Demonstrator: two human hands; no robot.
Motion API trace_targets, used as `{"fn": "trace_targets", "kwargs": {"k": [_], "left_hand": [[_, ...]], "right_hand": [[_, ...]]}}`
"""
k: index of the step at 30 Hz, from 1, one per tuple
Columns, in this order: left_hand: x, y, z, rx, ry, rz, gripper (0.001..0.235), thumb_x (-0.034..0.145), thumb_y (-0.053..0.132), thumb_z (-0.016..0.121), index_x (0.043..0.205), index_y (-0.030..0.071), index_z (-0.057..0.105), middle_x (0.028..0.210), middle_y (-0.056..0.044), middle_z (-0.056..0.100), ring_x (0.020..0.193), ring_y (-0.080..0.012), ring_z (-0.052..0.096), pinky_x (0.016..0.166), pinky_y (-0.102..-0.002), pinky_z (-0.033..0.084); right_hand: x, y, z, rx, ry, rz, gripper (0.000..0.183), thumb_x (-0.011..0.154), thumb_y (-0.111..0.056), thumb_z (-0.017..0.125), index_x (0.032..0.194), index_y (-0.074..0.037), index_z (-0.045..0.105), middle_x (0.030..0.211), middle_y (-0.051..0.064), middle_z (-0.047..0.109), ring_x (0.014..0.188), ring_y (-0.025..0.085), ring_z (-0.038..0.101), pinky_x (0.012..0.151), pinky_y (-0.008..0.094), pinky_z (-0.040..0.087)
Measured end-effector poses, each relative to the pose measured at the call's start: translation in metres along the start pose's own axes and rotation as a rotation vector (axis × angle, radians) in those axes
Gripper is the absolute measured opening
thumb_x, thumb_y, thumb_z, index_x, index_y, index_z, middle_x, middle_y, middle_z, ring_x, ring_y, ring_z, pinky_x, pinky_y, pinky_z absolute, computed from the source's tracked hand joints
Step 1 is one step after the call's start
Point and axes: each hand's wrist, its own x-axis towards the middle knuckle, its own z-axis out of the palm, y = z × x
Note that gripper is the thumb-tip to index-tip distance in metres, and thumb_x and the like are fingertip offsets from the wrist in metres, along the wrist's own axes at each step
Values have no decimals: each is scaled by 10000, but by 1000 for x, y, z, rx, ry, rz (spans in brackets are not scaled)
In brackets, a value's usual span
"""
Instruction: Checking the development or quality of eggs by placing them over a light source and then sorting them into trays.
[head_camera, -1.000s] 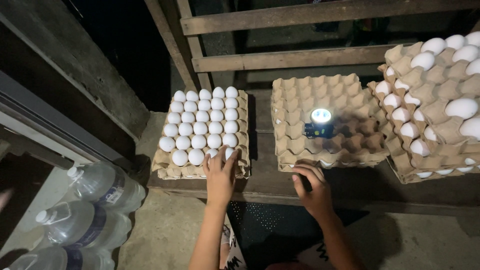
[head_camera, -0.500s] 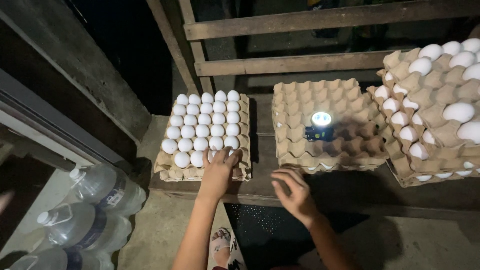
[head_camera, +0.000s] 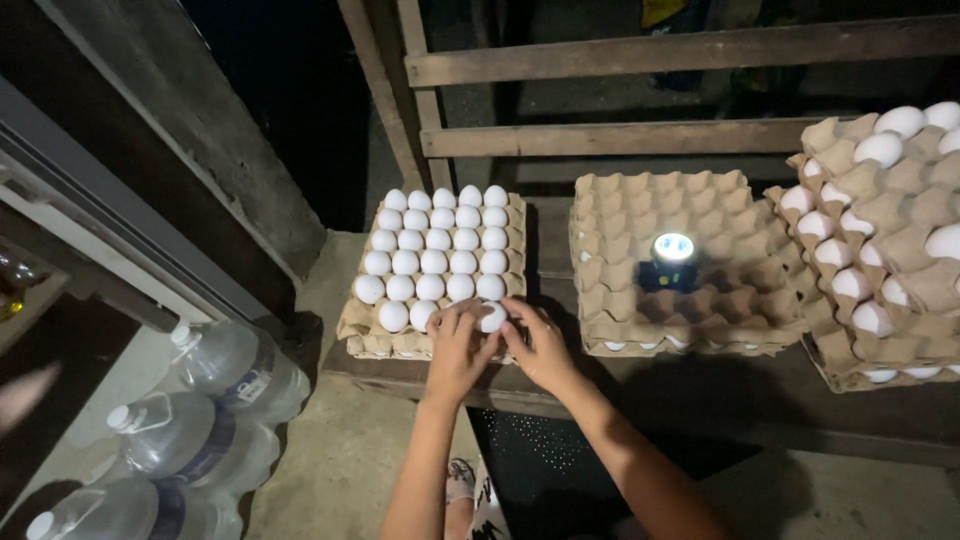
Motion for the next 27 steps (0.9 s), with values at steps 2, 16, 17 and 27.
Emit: {"fn": "trace_targets", "kwargs": {"k": [2,16,17,27], "left_hand": [[-2,0,7,-47,63,-6,460,826,191,815,1220,83,604,1236,-114,650,1198,-318,589,1062,-453,313],[-13,18,18,90,135,-200,558,811,208,800,1327,128,604,1220,-63,655,1282,-303,534,1094,-473,253],[-15,16,20,121,144,-190,557,811,211,797,1327,143,602,1266,-48,655,1302,-310,506,1099,-487,234],[-34,-3,26,100,110,-192,577,858,230,800,1401,190,611,1488,-68,529,1398,-333,404,1163,-499,283]], "right_hand": [[3,5,1,23,2,20,427,995,-187,681,1396,-75,589,1262,126,709,1102,249,701,934,357,555],[23,-22,-11,19,-70,4,526,849,-117,805,1322,-57,582,1130,83,725,965,173,694,864,318,574],[24,-28,-11,-13,-58,-18,502,838,-111,801,1293,-58,598,1150,95,706,958,184,704,845,317,587],[24,-31,-5,-126,-84,-80,409,846,-96,768,1239,-52,663,1200,127,677,932,253,700,806,328,595]]}}
